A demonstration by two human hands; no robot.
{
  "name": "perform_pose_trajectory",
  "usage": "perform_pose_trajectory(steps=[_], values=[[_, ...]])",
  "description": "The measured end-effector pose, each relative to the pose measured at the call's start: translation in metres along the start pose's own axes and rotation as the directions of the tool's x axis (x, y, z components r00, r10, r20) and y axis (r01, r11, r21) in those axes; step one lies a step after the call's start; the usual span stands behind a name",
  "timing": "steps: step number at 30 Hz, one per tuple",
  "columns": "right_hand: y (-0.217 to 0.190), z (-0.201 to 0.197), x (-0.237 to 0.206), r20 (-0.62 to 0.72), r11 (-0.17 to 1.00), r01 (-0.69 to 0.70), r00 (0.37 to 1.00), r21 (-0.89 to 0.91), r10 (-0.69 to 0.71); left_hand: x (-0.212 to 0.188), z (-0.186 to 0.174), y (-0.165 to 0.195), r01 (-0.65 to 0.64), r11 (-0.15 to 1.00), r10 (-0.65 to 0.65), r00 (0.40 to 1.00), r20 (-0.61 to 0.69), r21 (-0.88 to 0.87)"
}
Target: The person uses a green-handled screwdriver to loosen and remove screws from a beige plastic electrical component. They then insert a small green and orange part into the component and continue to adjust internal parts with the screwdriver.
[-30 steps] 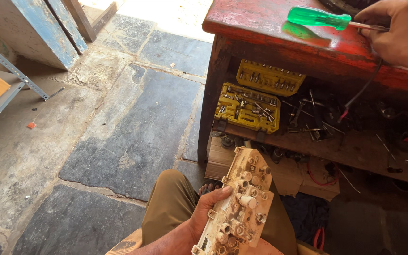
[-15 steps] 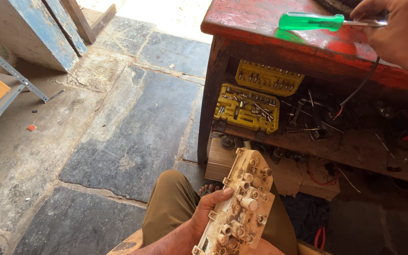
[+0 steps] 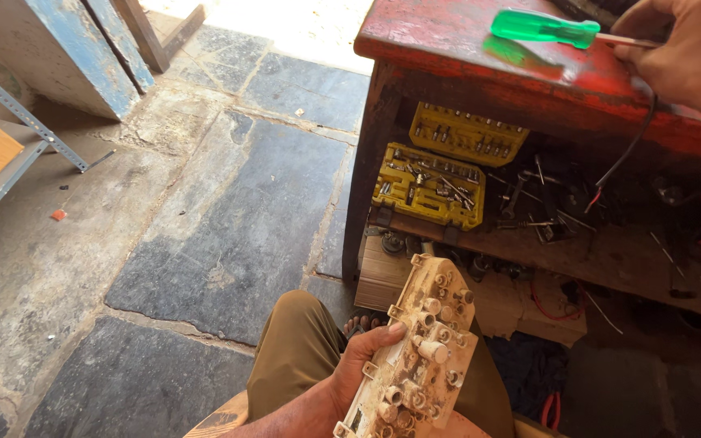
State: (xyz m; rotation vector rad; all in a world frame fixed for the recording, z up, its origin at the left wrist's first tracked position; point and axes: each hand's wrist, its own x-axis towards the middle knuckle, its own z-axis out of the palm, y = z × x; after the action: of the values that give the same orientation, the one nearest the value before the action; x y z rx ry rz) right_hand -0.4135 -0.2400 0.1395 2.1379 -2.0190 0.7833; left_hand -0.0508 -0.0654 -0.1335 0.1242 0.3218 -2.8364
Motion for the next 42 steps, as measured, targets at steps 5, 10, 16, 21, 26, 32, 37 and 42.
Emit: perform_pose_trajectory(steps=[5, 10, 16, 21, 26, 32, 37, 42], values=[[-0.006, 0.001, 0.0, -0.065, 0.988, 0.134, 0.988, -0.08, -0.139, 0.0, -0.001, 0.001, -0.014, 1.0, 0.014, 1.0, 0.001, 0.007], [-0.003, -0.002, 0.005, 0.045, 0.993, 0.12, 0.992, 0.014, -0.12, 0.0, -0.004, 0.002, -0.006, 1.0, 0.006, 1.0, -0.009, 0.005], [-0.012, -0.006, 0.011, 0.119, 0.992, -0.079, 0.989, -0.096, 0.09, 0.0, -0.005, 0.002, -0.018, 1.0, 0.018, 1.0, -0.006, 0.024], [-0.004, -0.004, 0.001, 0.076, 0.948, -0.031, 0.995, -0.316, 0.058, -0.002, 0.002, 0.001, -0.016, 1.0, 0.016, 0.999, 0.03, 0.004], [0.003, -0.005, -0.024, -0.124, 0.986, 0.089, 0.987, -0.141, -0.106, -0.004, 0.009, -0.002, -0.057, 0.998, 0.06, 0.992, 0.112, -0.031], [-0.05, -0.012, -0.126, -0.185, 0.998, -0.024, 0.983, -0.055, 0.013, -0.003, 0.01, 0.0, -0.084, 0.996, 0.085, 0.99, 0.109, -0.017], [-0.103, 0.025, -0.23, -0.118, 0.944, -0.147, 0.975, 0.294, 0.188, -0.003, 0.0, 0.004, -0.054, 0.998, 0.057, 0.987, 0.15, -0.02], [-0.13, 0.078, -0.282, -0.175, 0.825, -0.14, 0.945, 0.547, 0.277, 0.0, -0.017, 0.01, -0.054, 0.998, 0.051, 0.982, 0.182, 0.012]])
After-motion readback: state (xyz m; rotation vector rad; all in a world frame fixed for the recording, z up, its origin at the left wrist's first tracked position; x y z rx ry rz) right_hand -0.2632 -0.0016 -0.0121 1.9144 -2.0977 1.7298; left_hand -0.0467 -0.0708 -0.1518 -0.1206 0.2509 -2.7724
